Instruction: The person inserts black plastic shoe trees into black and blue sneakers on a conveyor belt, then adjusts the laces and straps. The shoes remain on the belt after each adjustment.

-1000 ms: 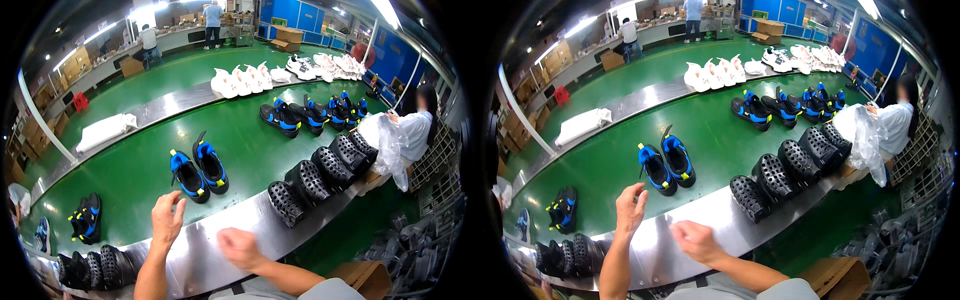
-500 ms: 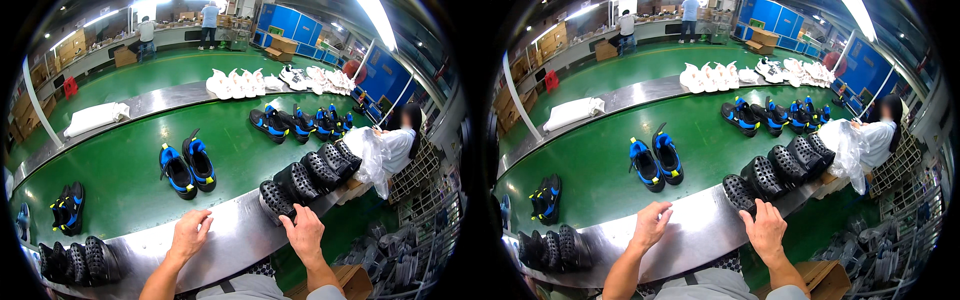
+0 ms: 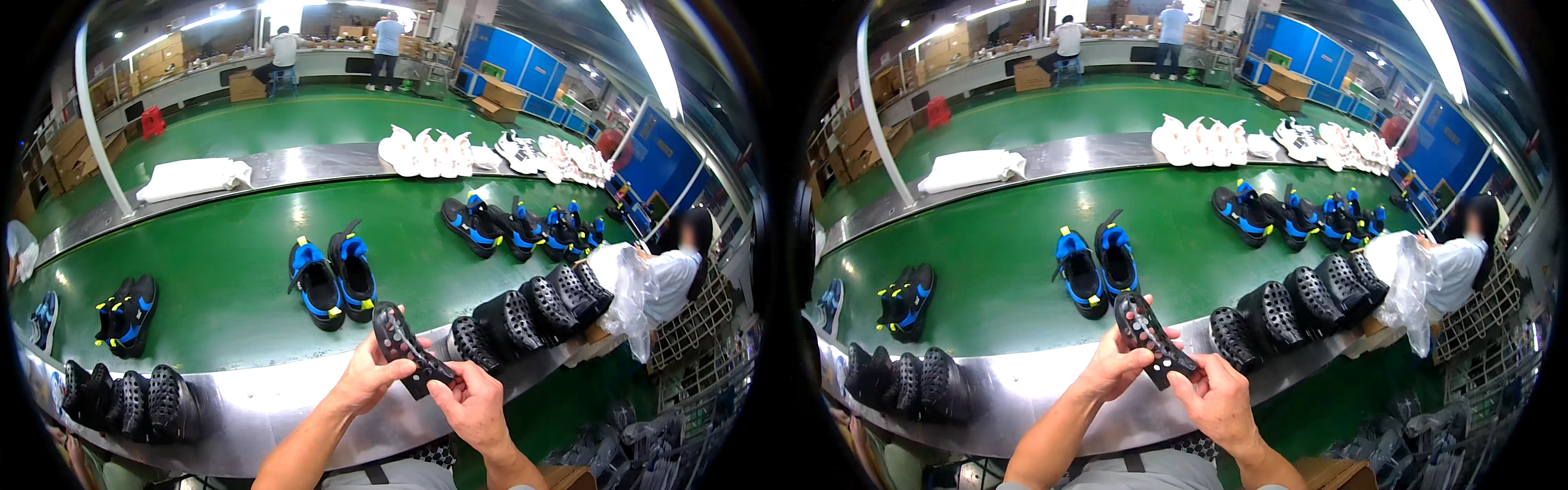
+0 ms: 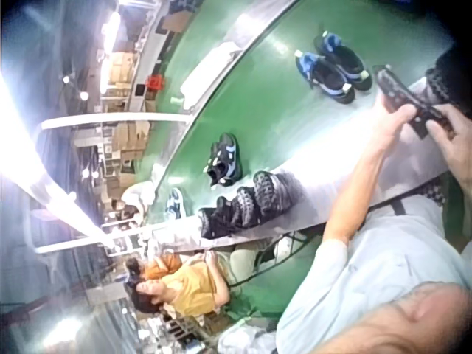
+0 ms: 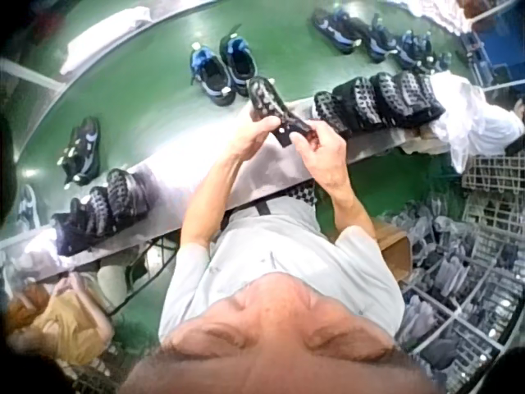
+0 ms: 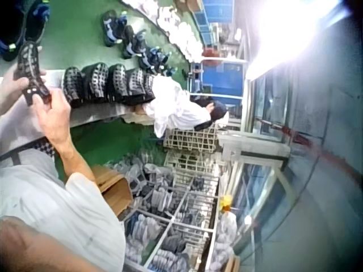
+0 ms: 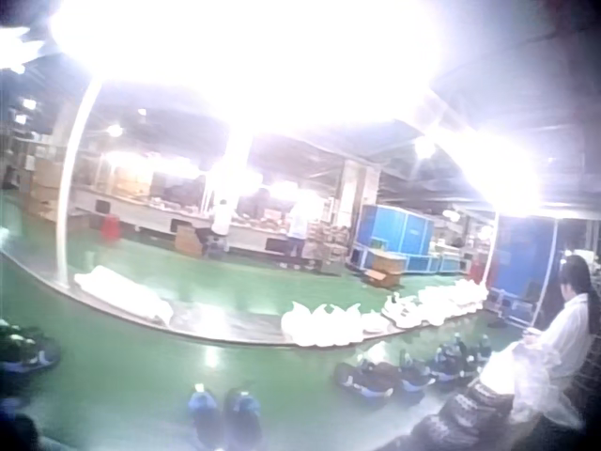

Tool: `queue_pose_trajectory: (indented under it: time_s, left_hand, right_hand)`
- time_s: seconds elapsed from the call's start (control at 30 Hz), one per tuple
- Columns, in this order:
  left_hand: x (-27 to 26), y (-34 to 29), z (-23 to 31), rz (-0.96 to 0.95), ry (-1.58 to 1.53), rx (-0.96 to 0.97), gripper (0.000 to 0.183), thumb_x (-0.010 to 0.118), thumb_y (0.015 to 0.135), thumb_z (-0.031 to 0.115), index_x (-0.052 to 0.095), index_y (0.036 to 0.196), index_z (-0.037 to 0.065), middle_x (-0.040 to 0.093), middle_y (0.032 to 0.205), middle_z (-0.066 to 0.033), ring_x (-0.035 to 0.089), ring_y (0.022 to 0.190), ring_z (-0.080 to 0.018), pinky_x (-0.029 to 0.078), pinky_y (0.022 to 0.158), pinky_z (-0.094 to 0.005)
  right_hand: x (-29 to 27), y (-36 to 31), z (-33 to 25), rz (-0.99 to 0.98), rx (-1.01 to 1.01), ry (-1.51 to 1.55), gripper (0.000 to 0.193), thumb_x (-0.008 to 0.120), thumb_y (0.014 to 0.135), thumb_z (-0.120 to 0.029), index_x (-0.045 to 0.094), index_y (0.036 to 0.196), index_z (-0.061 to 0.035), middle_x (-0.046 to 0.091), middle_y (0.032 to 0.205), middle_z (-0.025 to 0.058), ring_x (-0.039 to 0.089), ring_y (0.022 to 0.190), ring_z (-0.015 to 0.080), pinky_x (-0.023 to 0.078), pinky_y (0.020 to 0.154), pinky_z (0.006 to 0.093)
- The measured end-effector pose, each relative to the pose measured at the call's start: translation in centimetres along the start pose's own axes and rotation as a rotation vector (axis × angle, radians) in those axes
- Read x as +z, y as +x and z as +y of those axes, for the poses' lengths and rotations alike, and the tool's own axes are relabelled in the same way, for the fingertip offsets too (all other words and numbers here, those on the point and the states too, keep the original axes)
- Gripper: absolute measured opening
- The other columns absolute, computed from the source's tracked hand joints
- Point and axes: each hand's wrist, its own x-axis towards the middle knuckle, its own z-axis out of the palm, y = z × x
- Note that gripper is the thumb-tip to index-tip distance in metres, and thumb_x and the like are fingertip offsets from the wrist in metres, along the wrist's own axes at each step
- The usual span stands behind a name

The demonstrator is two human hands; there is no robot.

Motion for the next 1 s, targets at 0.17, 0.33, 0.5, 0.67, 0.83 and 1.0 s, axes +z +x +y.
queue_pose_trajectory:
  time_s: [0.17,0.33,0.5,0.67,0.83,1.0]
  left_hand:
    - [-3.1,-0.3,1.2,0.177,0.081,0.108,0.07,0.084,0.082,0.005,0.046,0.141,0.005,0.066,0.112,-0.0065,0.067,0.103,-0.0173,0.055,0.094,-0.0365]
    - [-5.6,1.3,4.4,0.333,0.331,-0.001,0.061,0.083,0.088,0.021,0.05,0.134,-0.002,0.071,0.106,-0.01,0.07,0.093,-0.0167,0.058,0.08,-0.0324]
    - [-9.4,8.3,8.8,0.634,1.239,0.504,0.062,0.076,0.091,0.025,0.051,0.138,-0.007,0.068,0.114,-0.0229,0.067,0.109,-0.033,0.053,0.094,-0.0424]
    - [-13.3,14.2,9.9,0.522,1.752,0.243,0.061,0.075,0.085,0.014,0.047,0.138,-0.002,0.061,0.122,-0.029,0.06,0.116,-0.0454,0.049,0.1,-0.0489]
    - [-16.5,16.9,11.1,0.44,1.831,0.197,0.041,0.053,0.072,-0.005,0.074,0.107,-0.001,0.069,0.099,-0.0325,0.068,0.097,-0.0481,0.055,0.088,-0.0509]
    - [-18.2,17.0,11.0,0.236,1.705,0.239,0.039,0.057,0.071,-0.003,0.075,0.106,0.001,0.07,0.099,-0.0297,0.067,0.098,-0.0474,0.055,0.087,-0.0492]
  right_hand:
    - [1.7,4.2,-1.1,-0.325,0.044,-0.186,0.038,0.076,0.092,-0.032,0.067,0.094,0.0051,0.061,0.068,0.0093,0.059,0.062,0.0142,0.049,0.059,0.0325]
    - [5.6,7.9,0.7,-0.34,0.108,0.011,0.042,0.07,0.096,-0.037,0.063,0.082,0.0022,0.053,0.064,0.0018,0.046,0.061,0.0103,0.039,0.054,0.0326]
    - [6.4,13.8,1.4,-0.303,0.339,0.356,0.035,0.068,0.095,-0.037,0.064,0.082,-0.0043,0.048,0.062,-0.0043,0.036,0.044,0.0052,0.023,0.038,0.0262]
    - [7.7,19.5,0.7,-0.422,0.545,0.089,0.039,0.071,0.088,-0.04,0.061,0.078,-0.0037,0.036,0.056,-0.0047,0.027,0.039,0.0079,0.017,0.036,0.0308]
    - [9.8,24.1,1.3,-0.547,0.416,-0.357,0.039,0.075,0.082,-0.039,0.069,0.081,-0.0002,0.058,0.062,0.0078,0.052,0.043,0.0214,0.037,0.038,0.0382]
    - [18.7,22.9,3.3,-0.311,-0.113,-0.984,0.028,0.07,0.09,-0.033,0.076,0.095,-0.0064,0.076,0.095,0.0178,0.076,0.093,0.0334,0.061,0.078,0.0434]
